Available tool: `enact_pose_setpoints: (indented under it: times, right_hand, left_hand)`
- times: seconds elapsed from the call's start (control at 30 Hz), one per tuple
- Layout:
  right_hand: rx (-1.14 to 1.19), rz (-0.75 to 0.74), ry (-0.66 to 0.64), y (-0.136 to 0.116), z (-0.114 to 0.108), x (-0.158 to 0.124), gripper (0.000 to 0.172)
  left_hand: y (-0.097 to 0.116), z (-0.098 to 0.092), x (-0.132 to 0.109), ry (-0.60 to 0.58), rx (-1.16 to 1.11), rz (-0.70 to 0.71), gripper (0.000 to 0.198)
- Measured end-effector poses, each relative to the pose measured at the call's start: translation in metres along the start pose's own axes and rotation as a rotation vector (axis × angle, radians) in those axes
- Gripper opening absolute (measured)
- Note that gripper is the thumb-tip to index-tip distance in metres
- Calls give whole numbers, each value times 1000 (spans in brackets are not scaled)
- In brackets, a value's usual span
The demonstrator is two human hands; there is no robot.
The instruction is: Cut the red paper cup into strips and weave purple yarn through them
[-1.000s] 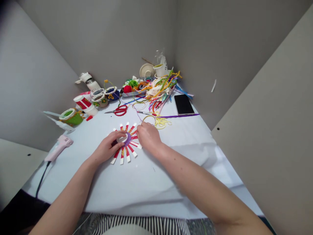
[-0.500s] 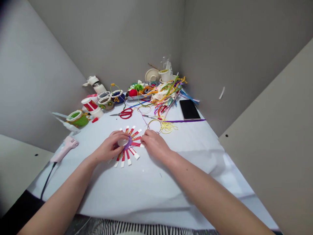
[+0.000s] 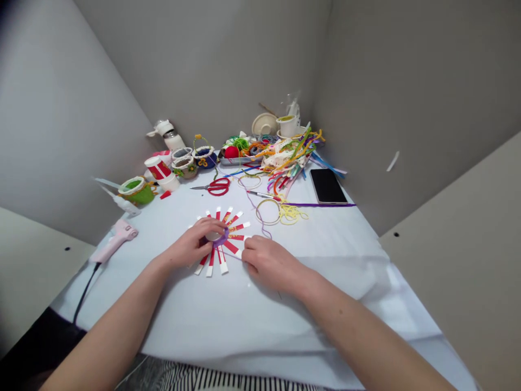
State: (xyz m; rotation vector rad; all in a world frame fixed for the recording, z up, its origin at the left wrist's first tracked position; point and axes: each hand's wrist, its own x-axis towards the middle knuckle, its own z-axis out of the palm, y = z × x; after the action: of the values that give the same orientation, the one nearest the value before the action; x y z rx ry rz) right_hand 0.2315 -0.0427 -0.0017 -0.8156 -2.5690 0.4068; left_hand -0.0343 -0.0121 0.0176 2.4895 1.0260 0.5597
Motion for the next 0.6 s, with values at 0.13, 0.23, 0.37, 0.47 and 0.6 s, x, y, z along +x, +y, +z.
enact_pose_setpoints:
  times: [0.13, 0.23, 0.37, 0.47, 0.6]
  right_hand:
    - [-32, 2, -34, 0, 4, -4, 20]
    - [-85, 34, -16, 2, 4, -5, 20]
    - [-155, 185, 22, 6, -1, 5, 20]
    - [-133, 267, 1, 12, -6, 22, 18]
    - [-100, 380, 6, 23, -6, 45, 17]
  left_hand:
    - [1, -1, 0, 8, -7, -2, 50]
    - [1, 0, 0, 15, -15, -2, 50]
    - [2, 0, 2, -8, -29, 31, 49]
    - [3, 1, 4, -30, -36, 58, 49]
    - [6, 1, 4, -30, -52, 71, 50]
